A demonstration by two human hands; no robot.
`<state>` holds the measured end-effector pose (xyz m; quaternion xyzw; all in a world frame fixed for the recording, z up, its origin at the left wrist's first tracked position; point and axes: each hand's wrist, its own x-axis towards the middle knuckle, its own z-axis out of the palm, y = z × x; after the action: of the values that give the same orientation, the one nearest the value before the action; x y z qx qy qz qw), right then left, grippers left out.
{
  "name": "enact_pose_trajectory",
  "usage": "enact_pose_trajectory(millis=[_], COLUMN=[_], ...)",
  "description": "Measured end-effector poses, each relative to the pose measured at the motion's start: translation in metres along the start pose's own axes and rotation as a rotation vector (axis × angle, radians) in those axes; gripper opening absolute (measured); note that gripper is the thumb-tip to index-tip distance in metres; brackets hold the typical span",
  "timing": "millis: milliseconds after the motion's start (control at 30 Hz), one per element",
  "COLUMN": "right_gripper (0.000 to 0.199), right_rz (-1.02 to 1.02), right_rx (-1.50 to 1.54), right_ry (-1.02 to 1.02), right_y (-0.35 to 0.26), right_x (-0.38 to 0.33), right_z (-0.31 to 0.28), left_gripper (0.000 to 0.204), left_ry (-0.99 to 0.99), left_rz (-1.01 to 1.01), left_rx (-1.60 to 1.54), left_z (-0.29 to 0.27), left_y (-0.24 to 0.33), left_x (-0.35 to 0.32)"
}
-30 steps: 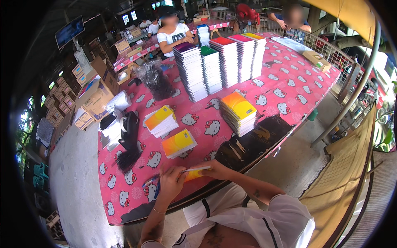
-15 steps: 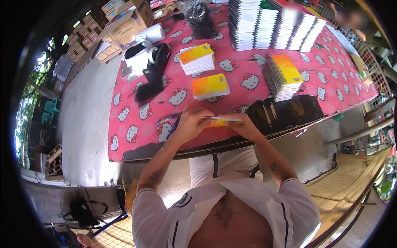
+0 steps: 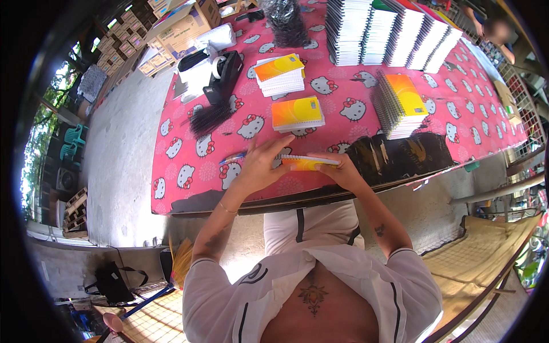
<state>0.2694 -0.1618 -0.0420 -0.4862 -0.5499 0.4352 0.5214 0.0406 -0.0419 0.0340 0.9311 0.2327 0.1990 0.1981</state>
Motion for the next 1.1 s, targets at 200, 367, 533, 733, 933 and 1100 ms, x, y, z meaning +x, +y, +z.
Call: enact_pose_trajectory(millis=[200, 367, 533, 733, 933, 1100], right_gripper=[0.035, 0.036, 0.046, 0.044, 0.043, 0.042], right_rz=[-0.03, 0.013, -0.496, -0.654, -0.699, -0.671], right_rx=[0.018, -0.148, -0.727, -0.936, -1.023, -0.993], right_ry=[0.014, 0.079, 0.407, 0.427, 0.485, 0.488], right_y=[0.002, -0.003, -0.031, -0.065, -0.075, -0.08], right_x=[0.0, -0.004, -0.01, -0.008, -0.005, -0.006], right_z=[0.0, 0.006, 0.019, 0.018, 0.016, 0.022], left_gripper=[0.058, 0.053, 0.05, 0.049, 0.048, 0.05], left_ry=[0.001, 0.295, 0.362, 0.255, 0.392, 0.529], left_rz=[-0.002, 0.04, -0.337, -0.281, -0.294, -0.066], left_rx=[0.014, 0.051, 0.237, 0.352, -0.27, 0.164], left_z=[0.0, 0.002, -0.003, -0.002, 0.005, 0.012], left_y=[-0.001, -0.007, -0.043, -0.065, 0.04, 0.083], left_x=[0.0, -0.005, -0.043, -0.087, -0.069, -0.043])
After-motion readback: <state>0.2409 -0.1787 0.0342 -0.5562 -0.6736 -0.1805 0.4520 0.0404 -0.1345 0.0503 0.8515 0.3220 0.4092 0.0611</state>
